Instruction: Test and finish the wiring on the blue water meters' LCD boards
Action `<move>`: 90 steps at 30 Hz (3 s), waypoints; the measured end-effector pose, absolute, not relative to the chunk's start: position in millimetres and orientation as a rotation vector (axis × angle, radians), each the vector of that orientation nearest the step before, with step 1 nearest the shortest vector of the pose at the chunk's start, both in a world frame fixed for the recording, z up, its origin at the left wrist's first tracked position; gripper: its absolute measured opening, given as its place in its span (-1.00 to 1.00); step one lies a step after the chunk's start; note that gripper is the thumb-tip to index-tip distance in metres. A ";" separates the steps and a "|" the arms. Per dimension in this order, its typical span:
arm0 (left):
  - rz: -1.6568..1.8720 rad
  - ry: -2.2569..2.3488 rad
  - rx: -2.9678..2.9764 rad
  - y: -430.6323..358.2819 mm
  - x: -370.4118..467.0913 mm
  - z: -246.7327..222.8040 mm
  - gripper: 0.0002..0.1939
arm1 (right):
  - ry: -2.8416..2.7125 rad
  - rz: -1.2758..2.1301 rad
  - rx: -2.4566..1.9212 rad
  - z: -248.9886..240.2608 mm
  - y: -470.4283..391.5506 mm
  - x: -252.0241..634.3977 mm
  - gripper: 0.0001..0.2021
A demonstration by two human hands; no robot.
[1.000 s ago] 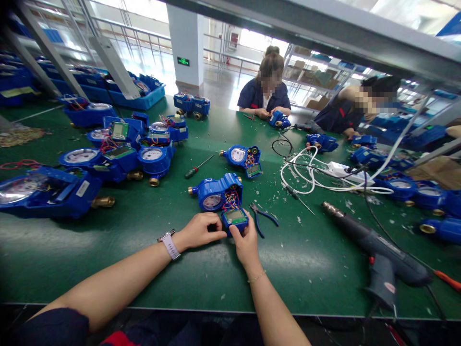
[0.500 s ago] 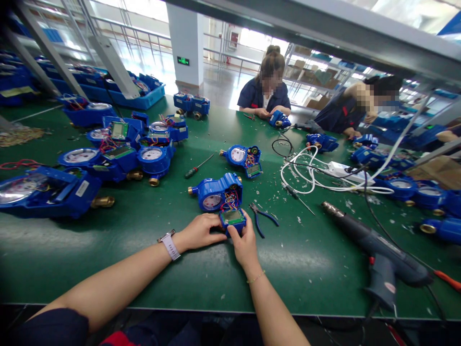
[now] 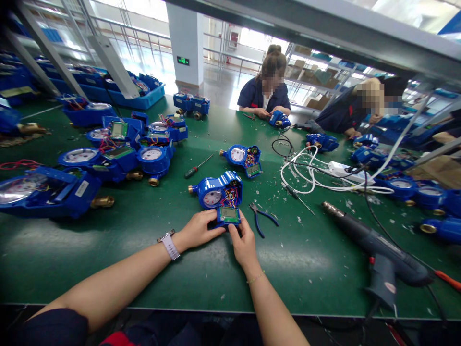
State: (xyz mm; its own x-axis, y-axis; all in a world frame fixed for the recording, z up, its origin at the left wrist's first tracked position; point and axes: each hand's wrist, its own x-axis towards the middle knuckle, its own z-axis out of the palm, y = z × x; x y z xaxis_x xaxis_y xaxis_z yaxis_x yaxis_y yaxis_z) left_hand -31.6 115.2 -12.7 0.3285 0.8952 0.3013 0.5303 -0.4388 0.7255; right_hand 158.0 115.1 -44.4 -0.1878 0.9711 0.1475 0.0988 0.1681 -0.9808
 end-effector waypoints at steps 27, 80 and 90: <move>1.081 1.100 2.061 110.2 -35.5 -3.6 -0.72 | -1.541 1.092 -1.146 -39.3 111.2 158.3 -0.22; 0.847 1.183 1.749 117.2 -32.6 -14.4 -0.41 | -1.392 1.178 -1.061 -40.9 114.7 161.9 -0.31; 0.883 1.116 1.619 119.3 -34.8 -12.4 -0.33 | -1.470 1.163 -1.054 -40.1 114.9 161.2 -0.32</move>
